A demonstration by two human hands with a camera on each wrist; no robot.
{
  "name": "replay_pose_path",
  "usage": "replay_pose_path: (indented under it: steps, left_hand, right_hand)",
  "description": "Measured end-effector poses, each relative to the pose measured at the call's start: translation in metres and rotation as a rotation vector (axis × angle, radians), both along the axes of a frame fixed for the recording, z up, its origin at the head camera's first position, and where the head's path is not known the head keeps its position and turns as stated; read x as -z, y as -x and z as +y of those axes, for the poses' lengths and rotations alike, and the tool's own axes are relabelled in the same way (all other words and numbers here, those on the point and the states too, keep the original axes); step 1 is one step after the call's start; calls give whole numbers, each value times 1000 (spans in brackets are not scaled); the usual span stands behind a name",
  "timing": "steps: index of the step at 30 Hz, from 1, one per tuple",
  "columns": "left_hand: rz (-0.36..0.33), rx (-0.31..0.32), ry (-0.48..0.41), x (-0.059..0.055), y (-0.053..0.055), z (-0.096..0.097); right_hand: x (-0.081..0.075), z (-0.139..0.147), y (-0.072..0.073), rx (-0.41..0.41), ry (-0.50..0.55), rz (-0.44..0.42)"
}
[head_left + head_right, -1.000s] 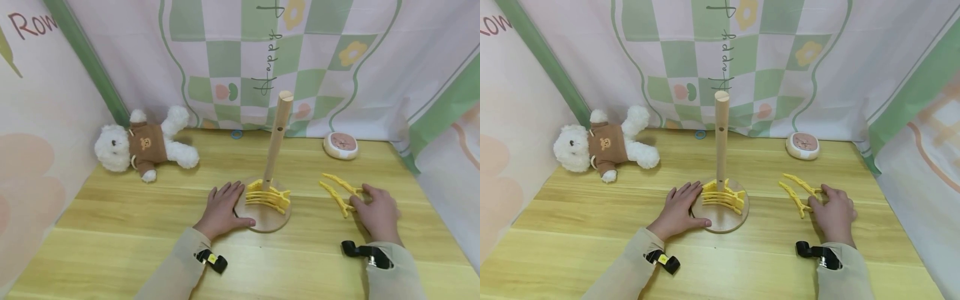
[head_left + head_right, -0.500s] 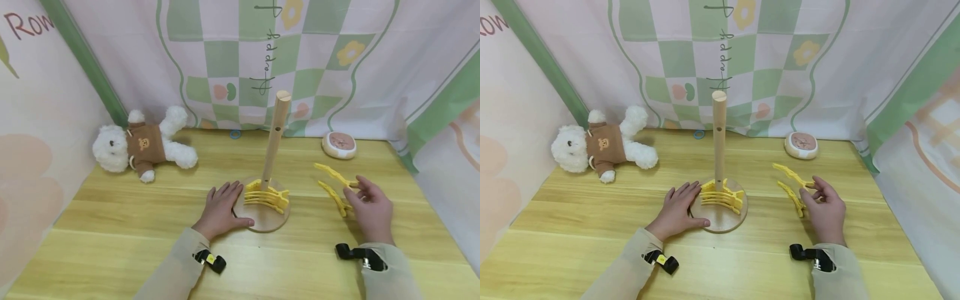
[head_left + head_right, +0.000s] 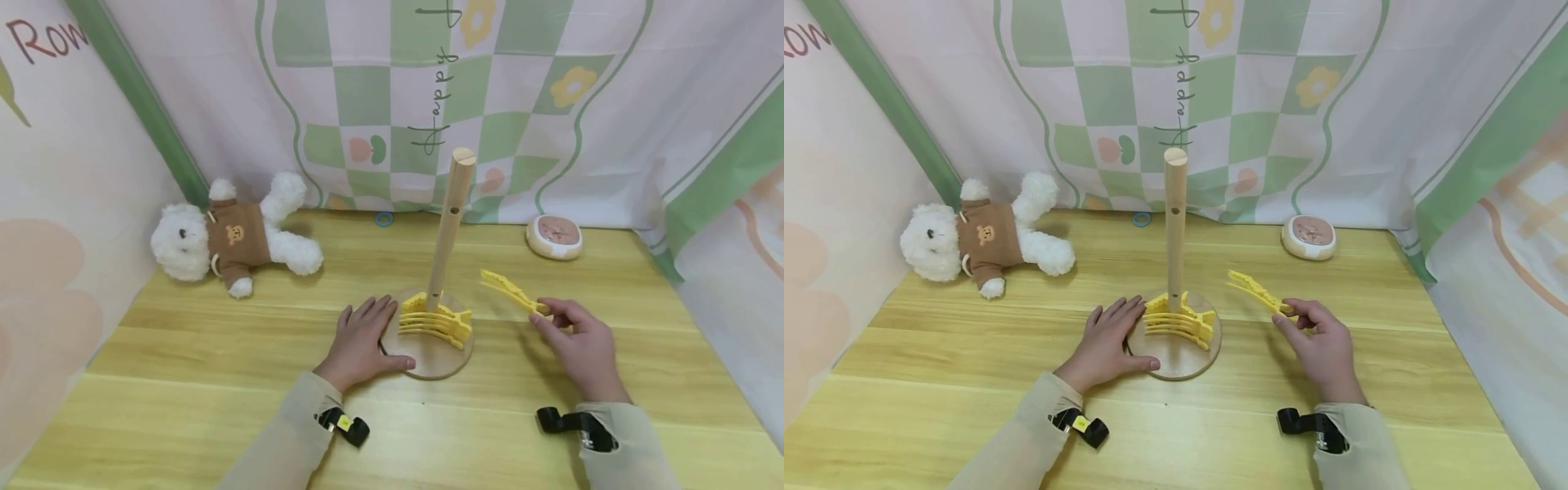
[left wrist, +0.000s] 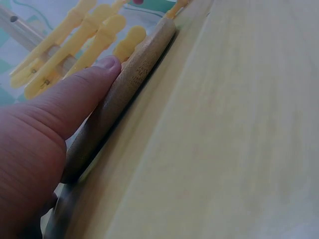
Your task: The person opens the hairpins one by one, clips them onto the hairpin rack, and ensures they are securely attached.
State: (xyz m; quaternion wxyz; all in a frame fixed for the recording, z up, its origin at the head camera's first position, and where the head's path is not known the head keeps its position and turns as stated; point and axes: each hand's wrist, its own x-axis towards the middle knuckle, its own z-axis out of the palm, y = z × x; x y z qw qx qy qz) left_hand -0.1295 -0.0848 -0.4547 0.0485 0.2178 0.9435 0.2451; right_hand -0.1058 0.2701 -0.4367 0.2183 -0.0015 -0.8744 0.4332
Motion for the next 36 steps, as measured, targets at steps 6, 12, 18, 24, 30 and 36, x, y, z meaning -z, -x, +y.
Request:
replay_pose_path:
  steps: [6, 12, 18, 24, 30, 36]
  left_hand:
    - [-4, -1, -1, -3, -1, -1]
    - [-4, -7, -5, -5, -2, -3]
    - [-9, -10, -2, -5, -2, -4]
    - [-2, -3, -3, -3, -1, -2]
    - [-1, 0, 6, -2, -1, 1]
    - [-1, -6, 6, -1, -1, 1]
  right_hand:
    - [-9, -16, -7, -92, 20, -2]
    - [-14, -33, -10, -187, 17, 21]
    - [-19, -43, -14, -232, 14, 8]
    - [-25, -51, -19, -250, -29, -9]
    - [-28, -55, -20, -278, -85, 15]
    - [-31, -57, -16, -293, -127, -8]
